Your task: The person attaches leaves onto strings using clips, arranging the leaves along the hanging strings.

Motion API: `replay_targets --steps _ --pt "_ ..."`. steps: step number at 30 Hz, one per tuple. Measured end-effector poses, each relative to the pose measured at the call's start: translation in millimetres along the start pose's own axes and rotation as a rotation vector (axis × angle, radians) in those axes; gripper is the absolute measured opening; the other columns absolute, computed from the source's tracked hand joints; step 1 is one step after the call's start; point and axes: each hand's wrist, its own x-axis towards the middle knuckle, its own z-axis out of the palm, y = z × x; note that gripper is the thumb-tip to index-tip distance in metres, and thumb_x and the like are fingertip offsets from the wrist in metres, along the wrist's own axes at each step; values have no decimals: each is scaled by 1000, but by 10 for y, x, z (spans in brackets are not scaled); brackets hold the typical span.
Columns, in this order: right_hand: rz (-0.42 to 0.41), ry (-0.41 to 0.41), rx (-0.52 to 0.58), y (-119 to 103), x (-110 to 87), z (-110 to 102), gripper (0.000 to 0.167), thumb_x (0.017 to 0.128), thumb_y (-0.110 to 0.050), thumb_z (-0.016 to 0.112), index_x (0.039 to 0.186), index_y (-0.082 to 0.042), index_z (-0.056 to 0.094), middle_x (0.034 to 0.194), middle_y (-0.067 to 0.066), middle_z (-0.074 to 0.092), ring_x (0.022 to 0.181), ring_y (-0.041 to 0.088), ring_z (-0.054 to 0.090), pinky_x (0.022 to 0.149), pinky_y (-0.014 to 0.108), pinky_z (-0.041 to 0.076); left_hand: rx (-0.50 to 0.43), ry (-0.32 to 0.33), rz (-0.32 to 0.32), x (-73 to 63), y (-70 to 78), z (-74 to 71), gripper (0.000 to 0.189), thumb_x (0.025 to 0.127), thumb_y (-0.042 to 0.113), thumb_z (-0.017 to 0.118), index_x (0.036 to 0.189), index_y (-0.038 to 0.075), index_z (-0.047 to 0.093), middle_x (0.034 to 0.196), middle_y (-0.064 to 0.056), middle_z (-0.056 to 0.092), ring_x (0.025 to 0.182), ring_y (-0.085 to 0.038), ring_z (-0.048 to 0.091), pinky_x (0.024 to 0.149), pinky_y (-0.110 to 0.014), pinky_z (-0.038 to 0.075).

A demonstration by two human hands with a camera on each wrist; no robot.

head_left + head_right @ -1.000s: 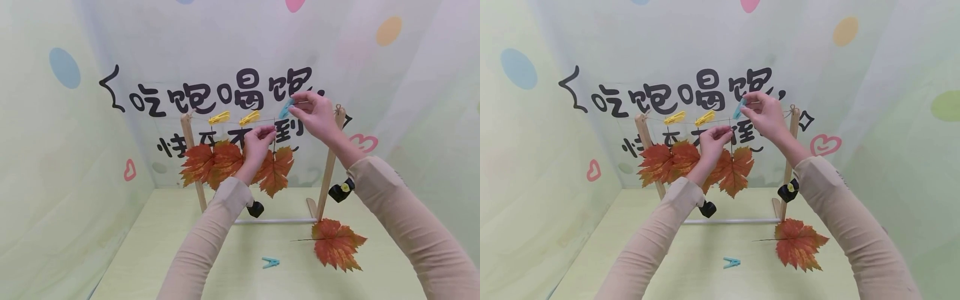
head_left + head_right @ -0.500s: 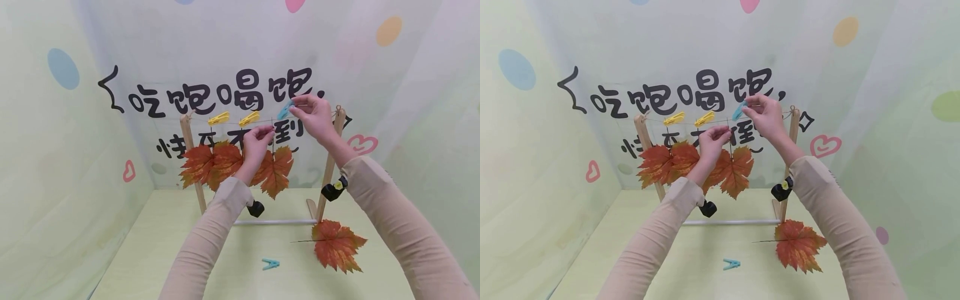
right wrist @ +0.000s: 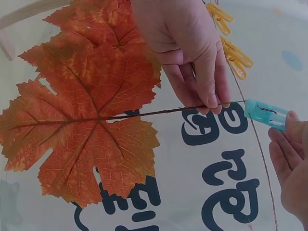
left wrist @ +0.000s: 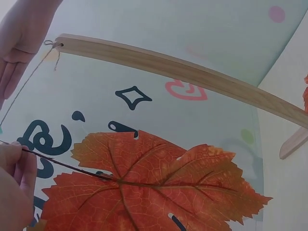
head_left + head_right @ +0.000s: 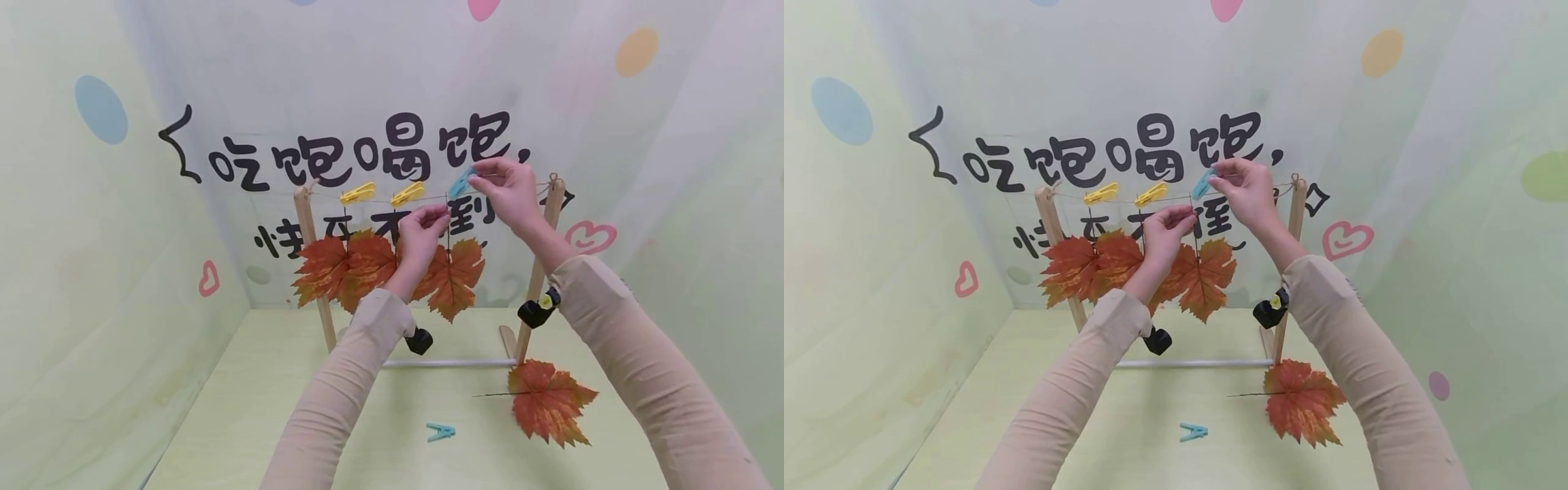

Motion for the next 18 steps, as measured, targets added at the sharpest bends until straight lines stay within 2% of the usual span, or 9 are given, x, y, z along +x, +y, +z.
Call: replay_targets --steps 3,11,18 --pt "13 -8 15 -8 1 16 23 81 -2 65 102 9 61 93 10 66 79 3 63 76 19 50 -4 1 2 -5 11 -7 17 81 3 65 97 -1 68 90 -9 67 81 -14 64 74 -23 52" --pt "48 -10 36 -6 2 50 23 81 -2 65 102 8 61 91 8 66 80 7 64 77 19 50 -5 -21 -13 3 0 0 23 83 3 63 104 -6 64 99 -19 65 87 -22 64 75 -23 52" --pt "61 -6 4 27 0 67 24 82 -4 65 103 7 62 92 8 66 78 3 62 76 18 50 -22 -26 -43 6 20 -1 23 82 2 63 103 -7 64 99 -19 65 86 -21 64 76 -24 52"
